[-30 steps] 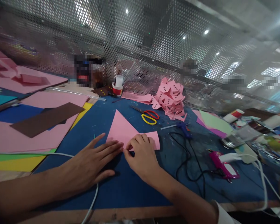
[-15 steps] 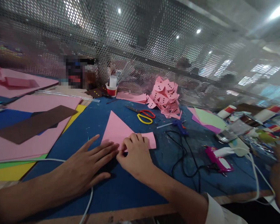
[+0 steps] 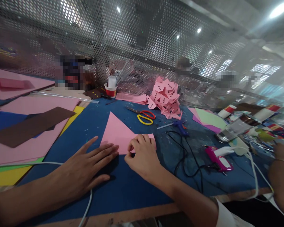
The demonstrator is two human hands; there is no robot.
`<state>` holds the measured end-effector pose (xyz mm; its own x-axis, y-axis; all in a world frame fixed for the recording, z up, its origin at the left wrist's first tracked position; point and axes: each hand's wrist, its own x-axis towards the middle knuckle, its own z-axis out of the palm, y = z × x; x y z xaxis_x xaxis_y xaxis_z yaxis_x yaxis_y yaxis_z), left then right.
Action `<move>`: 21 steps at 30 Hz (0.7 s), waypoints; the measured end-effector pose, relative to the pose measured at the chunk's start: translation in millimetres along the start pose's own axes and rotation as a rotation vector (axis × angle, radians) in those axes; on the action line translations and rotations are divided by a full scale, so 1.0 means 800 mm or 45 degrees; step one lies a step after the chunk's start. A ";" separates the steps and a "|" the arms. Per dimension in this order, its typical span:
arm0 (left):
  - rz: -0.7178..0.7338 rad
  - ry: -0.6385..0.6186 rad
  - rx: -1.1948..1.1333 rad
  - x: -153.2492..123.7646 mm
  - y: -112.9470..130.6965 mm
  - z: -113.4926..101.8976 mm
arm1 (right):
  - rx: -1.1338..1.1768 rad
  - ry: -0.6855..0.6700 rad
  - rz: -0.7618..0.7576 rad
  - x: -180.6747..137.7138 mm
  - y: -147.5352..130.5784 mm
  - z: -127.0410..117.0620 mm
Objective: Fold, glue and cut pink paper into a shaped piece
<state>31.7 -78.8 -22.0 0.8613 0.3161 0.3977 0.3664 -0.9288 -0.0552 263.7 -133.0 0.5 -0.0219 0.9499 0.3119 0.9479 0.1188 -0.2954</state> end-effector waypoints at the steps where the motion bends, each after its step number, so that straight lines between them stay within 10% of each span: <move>1: 0.000 0.005 -0.001 0.000 0.000 0.000 | -0.001 0.000 0.006 -0.001 0.002 -0.001; 21: -0.030 0.065 -0.037 0.001 -0.001 0.003 | -0.022 -0.026 0.143 -0.015 0.036 -0.025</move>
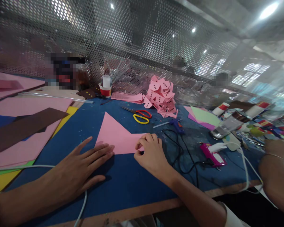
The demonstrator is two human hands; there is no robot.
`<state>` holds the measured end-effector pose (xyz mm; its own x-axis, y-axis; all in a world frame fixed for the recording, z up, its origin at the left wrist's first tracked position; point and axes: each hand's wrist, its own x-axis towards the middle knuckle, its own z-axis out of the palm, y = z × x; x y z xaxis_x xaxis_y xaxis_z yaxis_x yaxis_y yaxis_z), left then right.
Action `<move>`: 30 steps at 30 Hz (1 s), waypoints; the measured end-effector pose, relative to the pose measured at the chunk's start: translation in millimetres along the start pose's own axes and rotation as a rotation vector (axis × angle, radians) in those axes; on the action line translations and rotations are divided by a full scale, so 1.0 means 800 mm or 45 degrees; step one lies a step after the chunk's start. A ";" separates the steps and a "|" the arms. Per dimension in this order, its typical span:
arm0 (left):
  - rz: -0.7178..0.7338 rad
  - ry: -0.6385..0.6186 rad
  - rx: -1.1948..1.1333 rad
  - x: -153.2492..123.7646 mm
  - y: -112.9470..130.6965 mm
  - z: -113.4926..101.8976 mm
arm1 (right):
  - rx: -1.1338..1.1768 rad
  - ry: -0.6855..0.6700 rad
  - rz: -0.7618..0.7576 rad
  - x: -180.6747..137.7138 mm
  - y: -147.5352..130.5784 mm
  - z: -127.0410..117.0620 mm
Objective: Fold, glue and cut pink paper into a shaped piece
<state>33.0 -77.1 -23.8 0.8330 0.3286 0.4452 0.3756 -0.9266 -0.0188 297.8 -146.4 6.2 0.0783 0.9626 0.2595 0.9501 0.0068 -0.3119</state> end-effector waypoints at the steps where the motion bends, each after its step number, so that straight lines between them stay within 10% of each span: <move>1: 0.015 -0.013 0.010 0.000 0.000 -0.001 | 0.007 0.007 0.003 -0.001 0.002 -0.001; 30: 0.046 -0.060 0.024 -0.003 -0.002 0.003 | 0.128 -0.048 0.108 -0.013 0.059 -0.023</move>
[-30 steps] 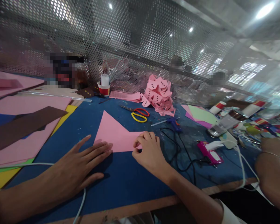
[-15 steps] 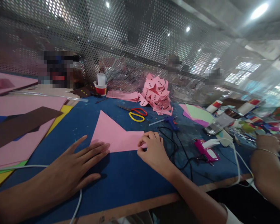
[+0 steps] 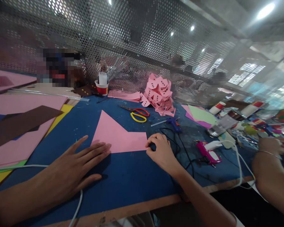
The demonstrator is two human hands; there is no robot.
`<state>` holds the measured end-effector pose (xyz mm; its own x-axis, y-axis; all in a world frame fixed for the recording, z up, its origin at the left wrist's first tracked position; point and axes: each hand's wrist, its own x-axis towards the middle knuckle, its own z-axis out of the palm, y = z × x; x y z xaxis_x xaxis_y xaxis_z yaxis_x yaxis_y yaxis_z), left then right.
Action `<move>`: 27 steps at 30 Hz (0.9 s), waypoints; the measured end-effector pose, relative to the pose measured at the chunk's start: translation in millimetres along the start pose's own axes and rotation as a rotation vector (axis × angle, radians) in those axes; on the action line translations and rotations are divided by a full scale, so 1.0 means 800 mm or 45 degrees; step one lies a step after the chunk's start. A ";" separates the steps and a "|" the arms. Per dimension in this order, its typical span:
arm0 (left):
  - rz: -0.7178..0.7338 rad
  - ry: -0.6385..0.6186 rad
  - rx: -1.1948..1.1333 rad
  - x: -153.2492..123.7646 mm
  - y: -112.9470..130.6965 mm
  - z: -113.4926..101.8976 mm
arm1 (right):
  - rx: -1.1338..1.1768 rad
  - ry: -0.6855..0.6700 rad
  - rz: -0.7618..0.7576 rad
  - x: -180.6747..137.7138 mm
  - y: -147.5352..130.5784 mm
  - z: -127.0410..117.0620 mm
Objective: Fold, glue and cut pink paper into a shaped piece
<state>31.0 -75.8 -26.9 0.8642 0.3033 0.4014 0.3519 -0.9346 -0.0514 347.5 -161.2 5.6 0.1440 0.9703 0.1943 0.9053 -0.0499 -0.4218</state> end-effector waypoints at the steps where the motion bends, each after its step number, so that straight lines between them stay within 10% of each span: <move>1: 0.021 -0.010 0.007 0.000 -0.001 0.000 | 0.002 -0.003 -0.008 0.000 0.004 -0.001; 12: -0.042 -0.030 -0.115 0.010 -0.005 -0.008 | 0.003 0.235 -0.148 0.003 -0.015 -0.015; 19: -0.128 -0.005 -0.235 0.022 -0.019 -0.008 | 0.028 -0.173 -0.555 0.022 -0.058 0.008; 27: -0.250 -0.017 -0.333 0.032 -0.025 -0.010 | 0.071 -0.199 -0.617 0.030 -0.053 0.024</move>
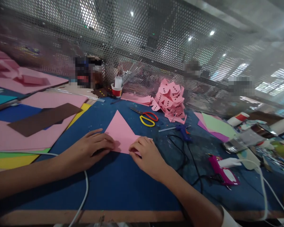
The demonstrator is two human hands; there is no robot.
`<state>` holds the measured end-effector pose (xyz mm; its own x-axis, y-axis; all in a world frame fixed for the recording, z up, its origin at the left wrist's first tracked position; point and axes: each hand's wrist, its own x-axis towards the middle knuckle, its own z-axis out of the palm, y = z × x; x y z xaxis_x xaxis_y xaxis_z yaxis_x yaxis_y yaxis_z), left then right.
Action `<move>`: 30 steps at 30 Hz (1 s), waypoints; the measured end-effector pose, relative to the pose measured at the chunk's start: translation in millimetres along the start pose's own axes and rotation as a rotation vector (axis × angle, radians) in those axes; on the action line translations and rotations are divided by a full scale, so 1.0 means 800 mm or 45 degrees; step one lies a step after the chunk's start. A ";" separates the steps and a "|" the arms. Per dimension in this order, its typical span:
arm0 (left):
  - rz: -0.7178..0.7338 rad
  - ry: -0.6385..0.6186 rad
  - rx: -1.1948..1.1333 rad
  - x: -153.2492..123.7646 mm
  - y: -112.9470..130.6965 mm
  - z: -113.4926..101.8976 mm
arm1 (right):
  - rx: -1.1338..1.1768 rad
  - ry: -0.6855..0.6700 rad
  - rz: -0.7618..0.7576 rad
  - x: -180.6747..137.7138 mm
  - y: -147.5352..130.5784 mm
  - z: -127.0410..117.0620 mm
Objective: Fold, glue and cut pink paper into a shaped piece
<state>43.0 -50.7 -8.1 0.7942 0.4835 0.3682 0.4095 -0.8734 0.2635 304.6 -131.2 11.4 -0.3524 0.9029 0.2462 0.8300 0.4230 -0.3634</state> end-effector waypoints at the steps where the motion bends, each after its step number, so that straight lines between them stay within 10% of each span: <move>1: -0.031 -0.006 -0.007 0.003 0.003 -0.001 | 0.013 0.008 0.000 0.000 0.001 0.001; 30: -0.402 0.010 0.001 0.027 0.026 0.010 | 0.063 0.025 0.010 -0.004 0.009 0.012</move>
<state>71.9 -58.9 -1.9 0.6241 0.7313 0.2750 0.6359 -0.6799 0.3651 307.4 -130.0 -0.9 -0.3370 0.9048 0.2604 0.8101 0.4196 -0.4095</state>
